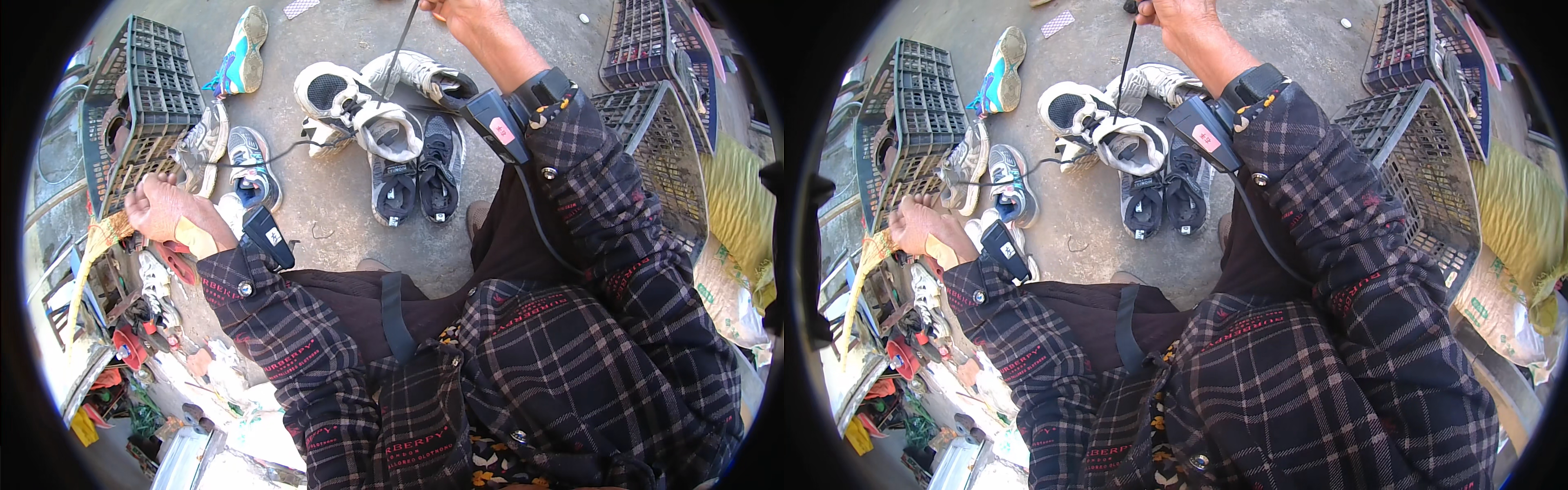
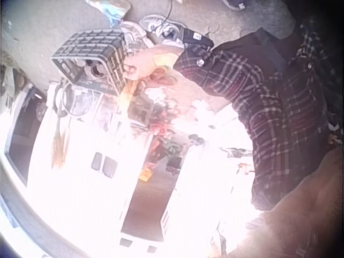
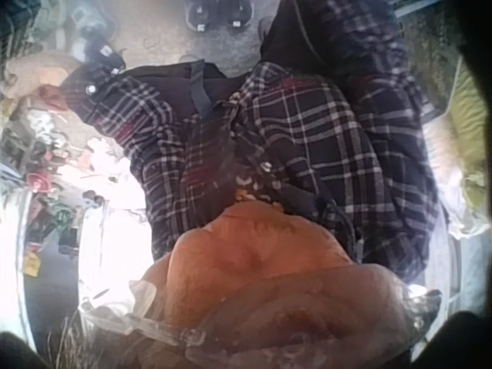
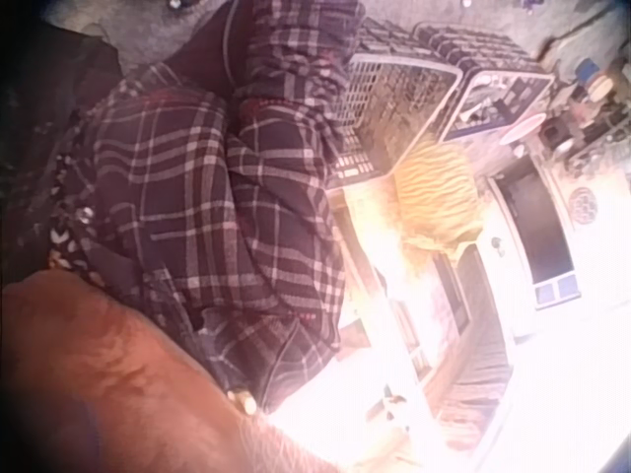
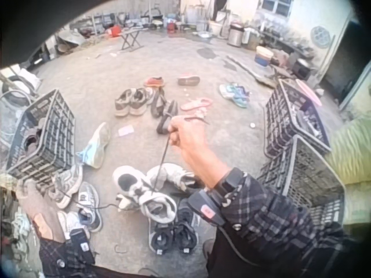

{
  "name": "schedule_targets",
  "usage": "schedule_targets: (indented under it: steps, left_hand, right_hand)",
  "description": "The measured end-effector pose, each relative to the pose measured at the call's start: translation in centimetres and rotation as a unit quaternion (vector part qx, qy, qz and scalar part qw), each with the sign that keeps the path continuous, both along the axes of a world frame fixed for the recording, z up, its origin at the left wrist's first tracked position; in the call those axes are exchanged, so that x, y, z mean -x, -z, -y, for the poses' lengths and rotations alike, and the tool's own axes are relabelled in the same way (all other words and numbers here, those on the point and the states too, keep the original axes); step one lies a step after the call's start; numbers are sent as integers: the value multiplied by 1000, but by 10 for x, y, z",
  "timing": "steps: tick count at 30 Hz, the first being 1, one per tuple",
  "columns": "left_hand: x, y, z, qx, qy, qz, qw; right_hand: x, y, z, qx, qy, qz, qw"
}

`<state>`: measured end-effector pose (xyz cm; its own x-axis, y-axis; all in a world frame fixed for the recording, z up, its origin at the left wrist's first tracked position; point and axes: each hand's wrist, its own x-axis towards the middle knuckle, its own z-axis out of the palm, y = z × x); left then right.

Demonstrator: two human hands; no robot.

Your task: The person removes a shoe, walks outside, and sits on the floor among several pairs of shoes. They adjust a wrist-mounted device and then use a small tool to work on the laces and tongue of a white sneaker.

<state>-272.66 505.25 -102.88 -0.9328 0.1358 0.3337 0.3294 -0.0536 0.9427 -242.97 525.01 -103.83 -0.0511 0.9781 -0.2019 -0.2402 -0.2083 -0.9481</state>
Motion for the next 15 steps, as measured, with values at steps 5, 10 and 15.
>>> schedule_targets:
  steps: [5,10,15]
  left_hand:
    - [-21,9,-17,158,122,-165,966]
    - [-103,69,-34,444,429,-51,785]
    - [-127,92,-28,467,493,-83,729]
  right_hand:
    - [-4,-9,-9,-155,22,-90,984]
    - [-13,-4,-23,-282,178,37,942]
    - [-16,3,-28,-257,4,490,833]
